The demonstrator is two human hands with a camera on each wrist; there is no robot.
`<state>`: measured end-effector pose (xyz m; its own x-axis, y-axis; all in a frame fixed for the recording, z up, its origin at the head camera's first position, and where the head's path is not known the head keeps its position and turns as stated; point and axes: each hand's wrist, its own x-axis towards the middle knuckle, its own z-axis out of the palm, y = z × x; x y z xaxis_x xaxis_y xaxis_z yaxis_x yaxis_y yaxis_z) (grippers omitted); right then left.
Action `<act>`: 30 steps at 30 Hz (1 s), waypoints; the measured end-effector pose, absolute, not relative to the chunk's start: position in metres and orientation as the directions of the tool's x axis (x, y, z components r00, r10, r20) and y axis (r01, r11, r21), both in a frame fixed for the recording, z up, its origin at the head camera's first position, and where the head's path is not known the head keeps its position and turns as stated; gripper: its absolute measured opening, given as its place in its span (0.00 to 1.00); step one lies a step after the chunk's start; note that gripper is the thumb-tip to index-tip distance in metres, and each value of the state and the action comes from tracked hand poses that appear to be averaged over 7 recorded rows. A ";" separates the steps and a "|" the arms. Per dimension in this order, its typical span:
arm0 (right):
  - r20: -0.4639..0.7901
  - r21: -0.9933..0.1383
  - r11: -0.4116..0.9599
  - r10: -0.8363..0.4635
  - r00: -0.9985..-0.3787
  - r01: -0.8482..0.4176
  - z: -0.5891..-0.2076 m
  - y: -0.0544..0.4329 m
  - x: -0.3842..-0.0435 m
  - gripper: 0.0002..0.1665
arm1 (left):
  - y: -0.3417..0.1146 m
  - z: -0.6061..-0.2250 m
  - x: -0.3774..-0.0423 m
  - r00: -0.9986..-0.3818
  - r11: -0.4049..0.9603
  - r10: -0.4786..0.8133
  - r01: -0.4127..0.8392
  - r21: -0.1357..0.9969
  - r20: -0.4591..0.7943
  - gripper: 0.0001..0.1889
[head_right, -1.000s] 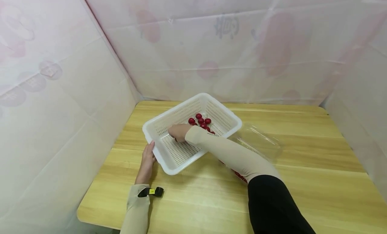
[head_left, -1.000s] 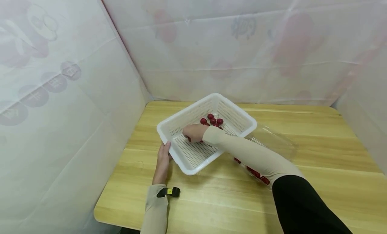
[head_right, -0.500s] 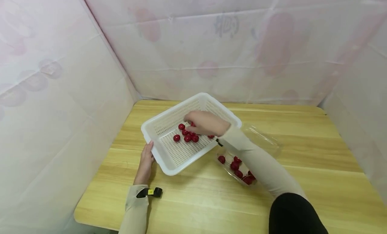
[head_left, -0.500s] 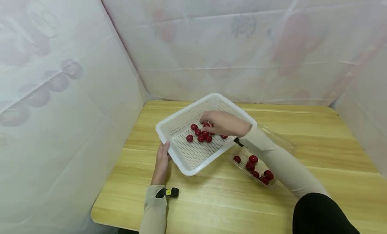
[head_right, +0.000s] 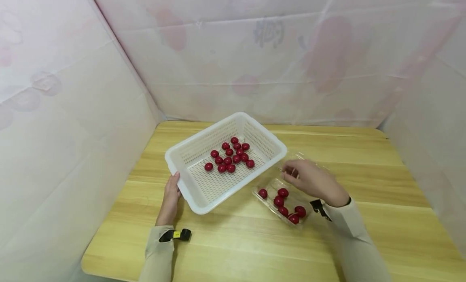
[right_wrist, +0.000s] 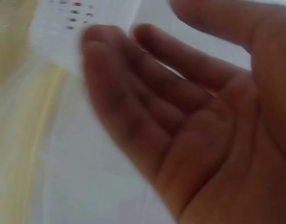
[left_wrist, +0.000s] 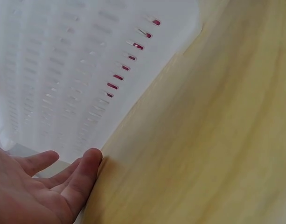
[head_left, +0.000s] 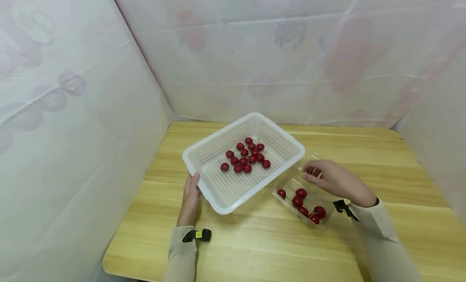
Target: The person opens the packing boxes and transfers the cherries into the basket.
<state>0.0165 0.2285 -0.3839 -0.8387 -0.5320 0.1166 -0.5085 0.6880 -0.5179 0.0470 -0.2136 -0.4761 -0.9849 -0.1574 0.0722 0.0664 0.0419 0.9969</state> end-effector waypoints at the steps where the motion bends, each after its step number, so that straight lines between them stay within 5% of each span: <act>1: 0.091 -0.516 0.692 -0.541 -0.836 -0.505 -0.389 0.231 0.019 0.12 | -0.214 -0.475 0.047 -0.984 0.047 -0.160 0.068 0.997 0.075 0.33; 15: -0.164 -0.548 0.742 -0.549 -0.820 -0.387 -0.426 0.225 0.025 0.28 | -0.217 -0.478 0.048 -0.986 0.050 -0.151 0.065 0.997 0.072 0.34; 25: -0.191 -0.534 0.740 -0.576 -0.795 -0.408 -0.433 0.214 0.024 0.27 | -0.216 -0.477 0.049 -0.984 0.081 -0.160 0.070 0.994 0.082 0.34; 30: -0.174 -0.547 0.712 -0.611 -0.772 -0.440 -0.433 0.215 0.024 0.15 | -0.215 -0.476 0.049 -0.985 0.079 -0.161 0.053 0.996 0.065 0.34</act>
<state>0.0244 0.2147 -0.4325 -0.7723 -0.6109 -0.1742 -0.4400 0.7123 -0.5468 0.0491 -0.2147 -0.4759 -0.9847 -0.1615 0.0651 0.0530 0.0785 0.9955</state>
